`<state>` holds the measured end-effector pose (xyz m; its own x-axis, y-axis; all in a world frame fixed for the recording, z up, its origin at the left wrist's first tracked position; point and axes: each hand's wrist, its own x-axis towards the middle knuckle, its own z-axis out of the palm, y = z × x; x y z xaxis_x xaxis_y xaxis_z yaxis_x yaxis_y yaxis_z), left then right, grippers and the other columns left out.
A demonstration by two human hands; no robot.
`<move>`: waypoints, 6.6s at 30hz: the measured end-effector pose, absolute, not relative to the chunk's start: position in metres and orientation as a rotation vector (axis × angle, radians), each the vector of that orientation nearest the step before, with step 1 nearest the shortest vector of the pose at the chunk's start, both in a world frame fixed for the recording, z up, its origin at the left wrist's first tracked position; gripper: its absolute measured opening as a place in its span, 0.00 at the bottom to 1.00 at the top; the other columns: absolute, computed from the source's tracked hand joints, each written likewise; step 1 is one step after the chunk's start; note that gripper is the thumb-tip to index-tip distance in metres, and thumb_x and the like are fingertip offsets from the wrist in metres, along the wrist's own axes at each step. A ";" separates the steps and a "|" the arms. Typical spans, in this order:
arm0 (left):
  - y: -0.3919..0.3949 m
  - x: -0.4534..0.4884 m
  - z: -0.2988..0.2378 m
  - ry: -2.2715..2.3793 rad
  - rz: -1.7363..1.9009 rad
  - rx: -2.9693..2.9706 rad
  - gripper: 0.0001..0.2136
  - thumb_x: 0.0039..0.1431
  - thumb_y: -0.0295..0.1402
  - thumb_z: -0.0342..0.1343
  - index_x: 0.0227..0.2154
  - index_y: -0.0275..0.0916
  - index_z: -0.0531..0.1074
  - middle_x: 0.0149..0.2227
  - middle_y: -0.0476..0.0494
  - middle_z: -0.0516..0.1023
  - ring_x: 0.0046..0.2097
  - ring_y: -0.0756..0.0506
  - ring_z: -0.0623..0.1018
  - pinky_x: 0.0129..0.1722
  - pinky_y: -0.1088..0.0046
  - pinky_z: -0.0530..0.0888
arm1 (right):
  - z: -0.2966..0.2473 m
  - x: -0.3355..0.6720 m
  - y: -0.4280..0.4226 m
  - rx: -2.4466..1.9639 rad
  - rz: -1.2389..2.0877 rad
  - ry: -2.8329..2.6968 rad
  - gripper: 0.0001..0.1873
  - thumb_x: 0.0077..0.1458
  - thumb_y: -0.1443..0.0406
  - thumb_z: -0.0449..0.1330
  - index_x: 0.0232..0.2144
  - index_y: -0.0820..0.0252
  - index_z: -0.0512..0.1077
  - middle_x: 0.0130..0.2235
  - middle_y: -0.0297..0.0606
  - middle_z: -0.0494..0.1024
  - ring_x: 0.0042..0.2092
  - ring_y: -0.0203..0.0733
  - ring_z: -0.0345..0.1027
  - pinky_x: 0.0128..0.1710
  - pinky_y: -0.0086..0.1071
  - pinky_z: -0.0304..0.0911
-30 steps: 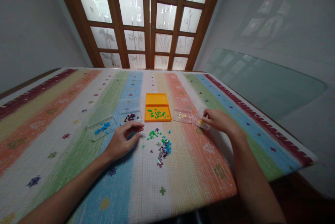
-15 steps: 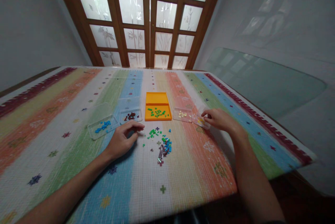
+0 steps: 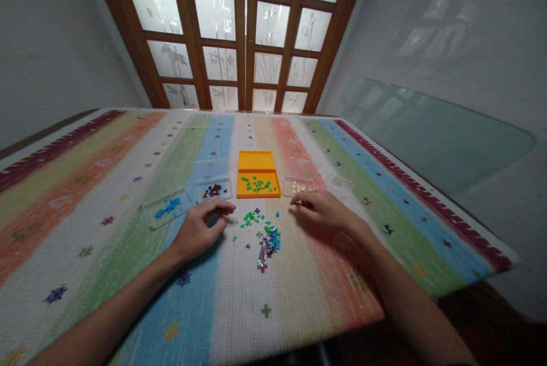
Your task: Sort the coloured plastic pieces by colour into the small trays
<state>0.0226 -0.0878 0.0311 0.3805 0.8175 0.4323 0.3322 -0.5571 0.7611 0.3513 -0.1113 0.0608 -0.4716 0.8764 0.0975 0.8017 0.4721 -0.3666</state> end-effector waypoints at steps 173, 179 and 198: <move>-0.124 0.052 0.018 0.630 0.729 2.589 0.12 0.71 0.24 0.47 0.47 0.40 0.75 0.42 0.39 0.78 0.43 0.43 0.77 0.43 0.62 0.78 | 0.028 0.329 -0.127 -1.127 -0.071 -2.273 0.13 0.65 0.64 0.53 0.36 0.57 0.78 0.29 0.40 0.77 0.30 0.42 0.67 0.30 0.37 0.59; -0.122 0.056 0.017 0.601 0.688 2.591 0.14 0.70 0.25 0.50 0.54 0.39 0.73 0.44 0.37 0.77 0.45 0.41 0.75 0.44 0.61 0.78 | 0.028 0.327 -0.128 -1.107 -0.090 -2.281 0.12 0.65 0.64 0.54 0.36 0.57 0.78 0.28 0.39 0.77 0.29 0.42 0.66 0.29 0.37 0.58; -0.118 0.055 0.014 0.587 0.705 2.521 0.07 0.71 0.28 0.52 0.47 0.38 0.72 0.42 0.40 0.76 0.44 0.43 0.75 0.45 0.63 0.76 | 0.027 0.323 -0.130 -1.059 -0.128 -2.296 0.12 0.66 0.66 0.54 0.33 0.58 0.76 0.28 0.37 0.76 0.28 0.39 0.65 0.30 0.35 0.56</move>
